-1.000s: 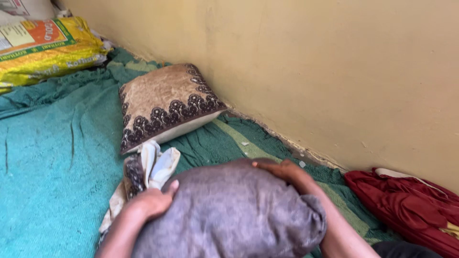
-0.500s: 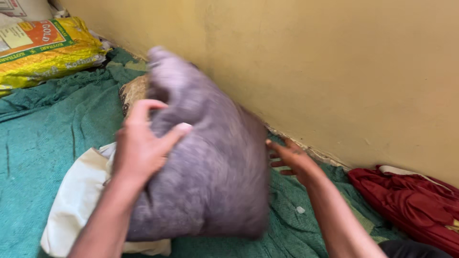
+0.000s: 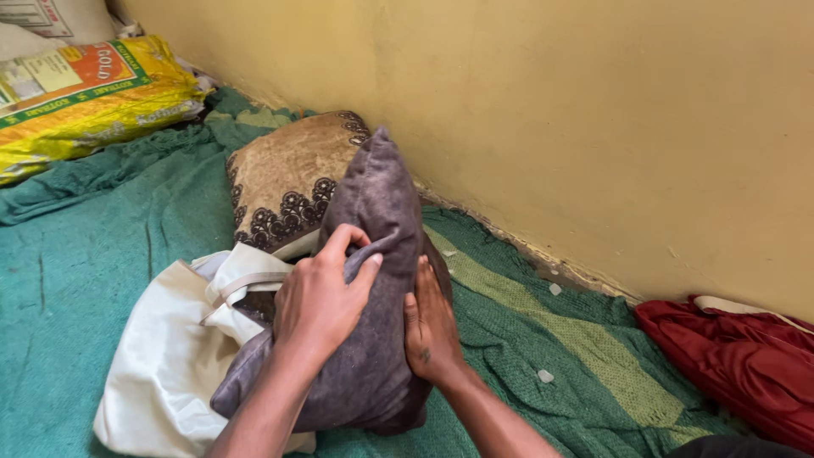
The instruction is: The person inserts a dark pillow into a patterned pillowcase. They align the corners, pull the case over the pillow, and smooth the fabric to fit the pillow fully inside.
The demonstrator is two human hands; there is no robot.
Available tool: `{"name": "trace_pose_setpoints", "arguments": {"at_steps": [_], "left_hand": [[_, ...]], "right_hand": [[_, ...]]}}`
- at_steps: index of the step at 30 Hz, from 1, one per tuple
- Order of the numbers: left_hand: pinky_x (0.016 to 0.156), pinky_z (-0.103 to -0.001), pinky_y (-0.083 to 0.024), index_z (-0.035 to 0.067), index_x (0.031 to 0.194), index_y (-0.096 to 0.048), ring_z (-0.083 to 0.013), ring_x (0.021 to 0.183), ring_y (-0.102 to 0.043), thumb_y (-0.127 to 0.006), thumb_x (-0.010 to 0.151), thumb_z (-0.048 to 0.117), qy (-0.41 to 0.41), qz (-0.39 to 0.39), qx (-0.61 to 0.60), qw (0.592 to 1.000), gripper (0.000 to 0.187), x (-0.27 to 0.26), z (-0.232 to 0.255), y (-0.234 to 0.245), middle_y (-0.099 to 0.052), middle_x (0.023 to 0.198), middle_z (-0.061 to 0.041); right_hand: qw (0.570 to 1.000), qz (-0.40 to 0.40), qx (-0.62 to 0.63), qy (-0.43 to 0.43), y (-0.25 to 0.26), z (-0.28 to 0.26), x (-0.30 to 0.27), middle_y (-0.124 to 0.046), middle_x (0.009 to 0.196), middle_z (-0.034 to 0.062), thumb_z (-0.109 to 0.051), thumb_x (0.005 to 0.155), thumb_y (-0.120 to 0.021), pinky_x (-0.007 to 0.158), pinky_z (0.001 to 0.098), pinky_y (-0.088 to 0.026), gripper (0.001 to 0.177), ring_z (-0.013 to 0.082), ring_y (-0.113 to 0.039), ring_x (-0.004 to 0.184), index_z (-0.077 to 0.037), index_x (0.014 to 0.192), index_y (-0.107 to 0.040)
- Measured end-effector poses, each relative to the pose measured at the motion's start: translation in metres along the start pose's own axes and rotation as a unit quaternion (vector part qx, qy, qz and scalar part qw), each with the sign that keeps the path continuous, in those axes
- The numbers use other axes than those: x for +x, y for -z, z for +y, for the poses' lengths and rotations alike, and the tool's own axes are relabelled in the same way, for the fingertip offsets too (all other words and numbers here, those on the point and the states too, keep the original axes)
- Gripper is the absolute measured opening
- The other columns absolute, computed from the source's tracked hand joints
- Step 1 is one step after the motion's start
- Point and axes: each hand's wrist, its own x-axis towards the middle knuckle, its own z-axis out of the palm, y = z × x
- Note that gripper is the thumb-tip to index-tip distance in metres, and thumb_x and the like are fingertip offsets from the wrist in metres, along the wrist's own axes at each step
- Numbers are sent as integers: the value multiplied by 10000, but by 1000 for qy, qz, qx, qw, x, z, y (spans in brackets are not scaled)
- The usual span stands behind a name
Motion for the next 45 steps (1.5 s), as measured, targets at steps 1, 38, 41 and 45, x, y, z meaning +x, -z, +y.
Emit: {"name": "trace_pose_setpoints", "arguments": {"at_steps": [1, 38, 41, 45], "left_hand": [[708, -547, -534, 240, 1120, -639, -423, 861, -720, -655, 910, 432, -7, 7, -9, 1000, 286, 2, -1, 0, -752, 829, -164], [749, -460, -539, 157, 1083, -649, -327, 851, -712, -629, 933, 430, -5, 9, -170, 985, 312, 35, -42, -42, -722, 870, -136], [779, -461, -545, 164, 1096, -650, -338, 879, -733, -622, 930, 438, 10, -14, -177, 984, 322, 31, -40, -45, -741, 883, -151], [820, -477, -536, 182, 1132, -644, -362, 949, -721, -622, 921, 445, 21, -31, -165, 986, 338, 33, -24, -45, -746, 943, -162]], "right_hand": [[995, -12, -13, -101, 5, 1, 3, -324, 1640, 184, -501, 1060, -208, 1222, 448, -243, 693, 362, -313, 1509, -54, 1580, -314], [995, -16, 33, -90, -9, 38, 29, -303, 1658, 197, -518, 1067, -178, 1212, 419, -208, 693, 345, -251, 1534, -86, 1598, -285], [934, -132, 1, -332, 17, 38, 33, -532, 1488, 276, -544, 1081, -209, 1177, 421, -350, 760, 376, -491, 1414, 44, 1437, -535], [975, 53, 83, -199, 42, -18, 63, -558, 1477, 206, -536, 1037, -281, 1141, 397, -376, 674, 354, -505, 1396, -91, 1503, -481]]}}
